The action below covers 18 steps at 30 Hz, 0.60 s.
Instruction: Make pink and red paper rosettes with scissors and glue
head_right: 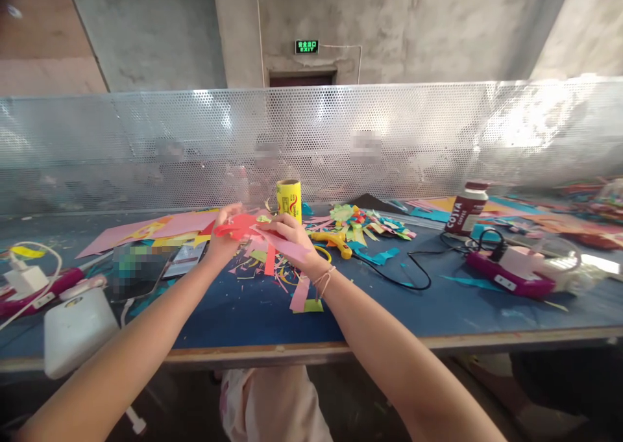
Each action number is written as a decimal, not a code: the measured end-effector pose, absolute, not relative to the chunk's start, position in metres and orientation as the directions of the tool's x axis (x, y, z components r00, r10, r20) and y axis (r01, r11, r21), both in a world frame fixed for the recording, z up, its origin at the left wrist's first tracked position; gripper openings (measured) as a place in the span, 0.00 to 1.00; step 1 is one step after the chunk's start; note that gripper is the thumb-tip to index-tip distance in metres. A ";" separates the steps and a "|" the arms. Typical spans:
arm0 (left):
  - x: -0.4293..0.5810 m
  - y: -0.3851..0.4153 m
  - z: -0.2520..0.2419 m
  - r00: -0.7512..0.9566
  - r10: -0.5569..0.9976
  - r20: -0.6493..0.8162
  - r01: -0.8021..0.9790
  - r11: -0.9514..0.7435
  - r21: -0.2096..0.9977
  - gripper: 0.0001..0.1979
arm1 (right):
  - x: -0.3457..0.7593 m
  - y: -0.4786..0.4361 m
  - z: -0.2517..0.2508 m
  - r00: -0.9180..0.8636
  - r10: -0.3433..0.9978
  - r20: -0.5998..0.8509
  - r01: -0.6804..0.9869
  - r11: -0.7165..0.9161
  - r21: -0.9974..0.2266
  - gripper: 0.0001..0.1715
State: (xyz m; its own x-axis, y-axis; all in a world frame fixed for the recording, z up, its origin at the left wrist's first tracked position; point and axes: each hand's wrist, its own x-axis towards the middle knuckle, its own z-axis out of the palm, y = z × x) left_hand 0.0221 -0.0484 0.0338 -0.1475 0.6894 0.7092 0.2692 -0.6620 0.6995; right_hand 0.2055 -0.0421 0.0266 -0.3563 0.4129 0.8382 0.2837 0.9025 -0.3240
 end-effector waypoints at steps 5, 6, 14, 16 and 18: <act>0.018 -0.043 0.028 -0.095 0.697 0.711 0.148 -0.696 0.702 0.23 | 0.212 -0.038 0.021 -0.459 0.329 0.825 0.407 0.904 -0.133 0.17; 0.017 -0.042 0.026 -0.072 0.690 0.720 0.132 -0.709 0.693 0.22 | 0.213 -0.037 0.020 -0.480 0.307 0.822 0.405 0.909 -0.103 0.18; 0.016 -0.031 0.020 -0.042 0.611 0.791 0.101 -0.785 0.611 0.12 | 0.213 -0.041 0.026 -0.565 0.271 0.779 0.406 0.914 -0.024 0.19; 0.018 -0.031 0.021 -0.049 0.638 0.768 0.060 -0.766 0.640 0.11 | 0.213 -0.042 0.028 -0.577 0.259 0.774 0.420 0.907 0.010 0.19; 0.021 -0.033 0.024 -0.053 0.658 0.751 0.024 -0.751 0.660 0.11 | 0.213 -0.044 0.030 -0.607 0.249 0.755 0.425 0.904 0.042 0.20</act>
State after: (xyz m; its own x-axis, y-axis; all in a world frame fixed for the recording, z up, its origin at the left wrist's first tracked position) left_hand 0.0205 -0.0331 0.0237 -0.0527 0.6581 0.7511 0.0240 -0.7511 0.6598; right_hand 0.2125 -0.0438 0.0302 -0.6067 0.2494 0.7548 0.4245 0.9044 0.0424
